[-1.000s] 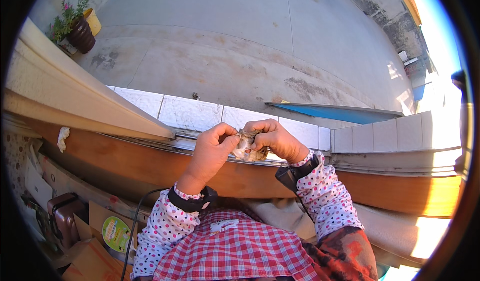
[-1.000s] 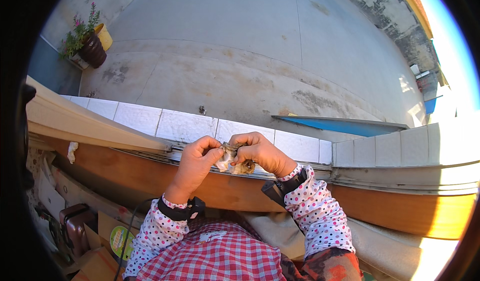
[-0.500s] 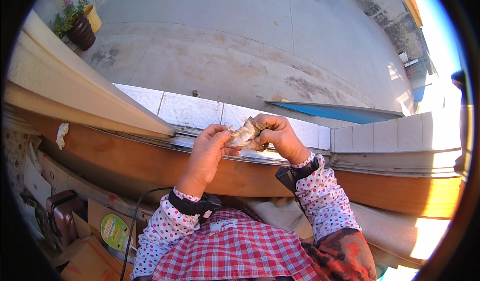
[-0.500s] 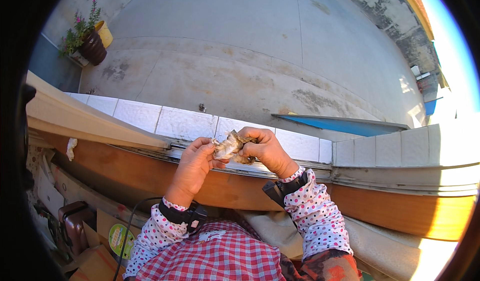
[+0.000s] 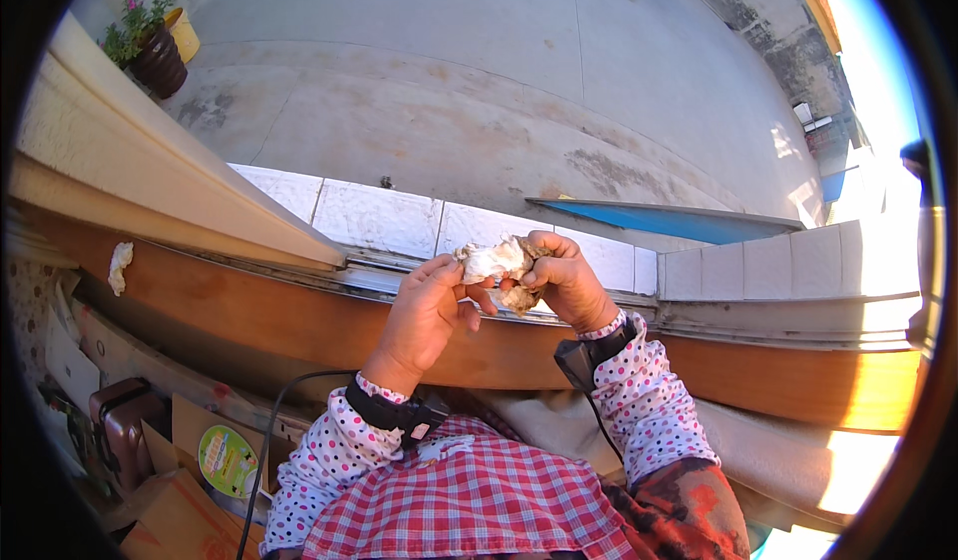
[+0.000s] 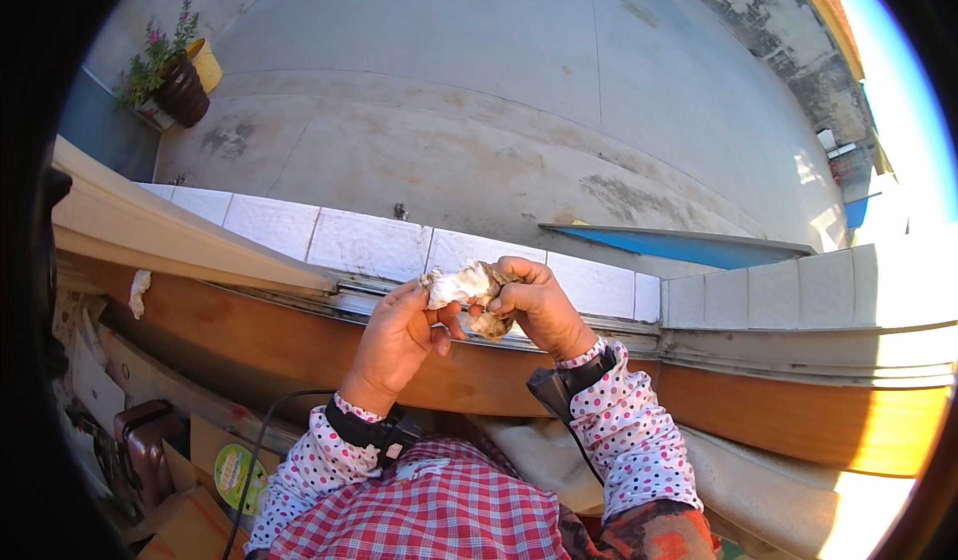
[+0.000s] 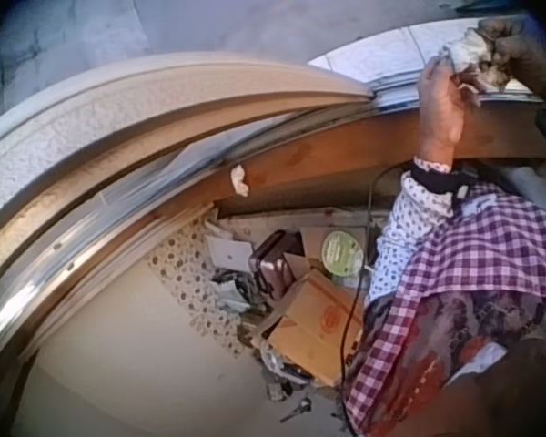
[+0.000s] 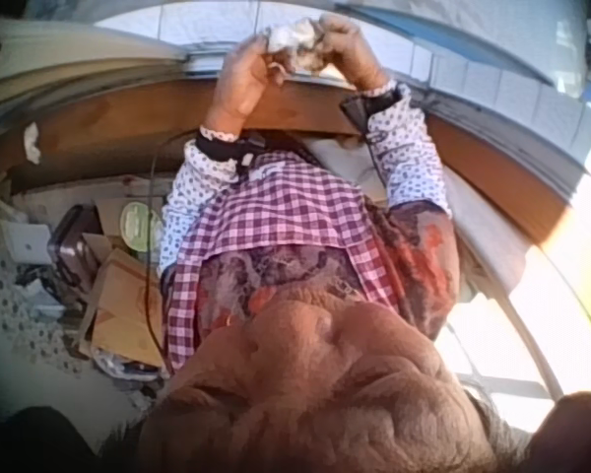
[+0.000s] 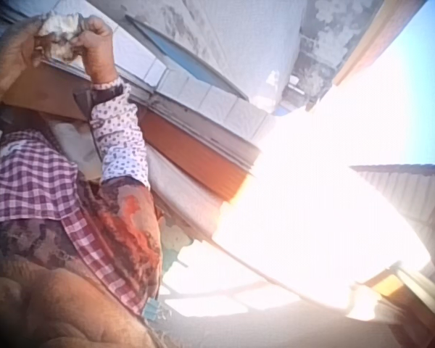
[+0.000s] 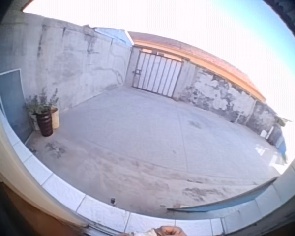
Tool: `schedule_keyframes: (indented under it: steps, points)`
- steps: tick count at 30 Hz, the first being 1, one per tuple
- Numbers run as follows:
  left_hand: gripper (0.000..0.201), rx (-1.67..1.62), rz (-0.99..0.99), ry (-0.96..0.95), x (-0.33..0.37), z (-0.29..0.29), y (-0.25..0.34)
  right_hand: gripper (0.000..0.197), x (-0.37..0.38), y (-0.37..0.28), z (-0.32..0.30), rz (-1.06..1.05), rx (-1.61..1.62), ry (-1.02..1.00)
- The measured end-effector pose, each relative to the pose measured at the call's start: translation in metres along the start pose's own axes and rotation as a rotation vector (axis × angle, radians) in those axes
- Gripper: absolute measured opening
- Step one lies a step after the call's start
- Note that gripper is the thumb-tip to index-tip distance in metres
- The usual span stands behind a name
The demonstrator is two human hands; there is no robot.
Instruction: The person repeatedly wipes a tiled window sill with a small white cloth, moving along the sill and occasionally refolding the cloth. The person also wipes the wooden window frame and the metal track. The task is performed by hand with a cloth.
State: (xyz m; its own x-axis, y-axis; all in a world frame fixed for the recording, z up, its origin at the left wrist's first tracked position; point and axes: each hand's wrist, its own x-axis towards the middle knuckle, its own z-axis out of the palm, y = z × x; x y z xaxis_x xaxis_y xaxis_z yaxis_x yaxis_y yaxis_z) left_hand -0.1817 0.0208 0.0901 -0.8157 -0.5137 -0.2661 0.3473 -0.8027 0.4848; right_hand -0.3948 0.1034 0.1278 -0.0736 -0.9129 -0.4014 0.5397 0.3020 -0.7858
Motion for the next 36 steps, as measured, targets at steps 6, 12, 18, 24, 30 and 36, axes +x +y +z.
schedule_keyframes:
  steps: [6,12,18,24,30,36]
  points:
    - [0.023,0.182,0.065,0.006,-0.005,0.007,-0.003,0.034,-0.009,0.002,0.007,-0.027,-0.085,0.03]
    - [0.022,0.065,0.072,-0.018,-0.003,-0.007,-0.011,0.046,-0.014,0.009,0.005,0.058,0.14,-0.099]
    - [0.026,-0.155,0.038,-0.084,-0.005,-0.007,-0.023,0.047,-0.016,0.025,0.01,-0.003,0.202,-0.074]
    - [0.027,0.022,-0.05,-0.074,-0.014,0.0,-0.006,0.055,-0.019,0.006,0.023,0.087,0.048,-0.17]
    - [0.023,0.359,-0.174,0.0,-0.018,0.006,0.011,0.045,-0.015,0.011,0.017,0.086,-0.119,-0.217]
    - [0.039,0.213,-0.163,0.072,-0.013,-0.009,0.015,0.017,-0.005,0.028,0.01,-0.011,0.076,-0.095]
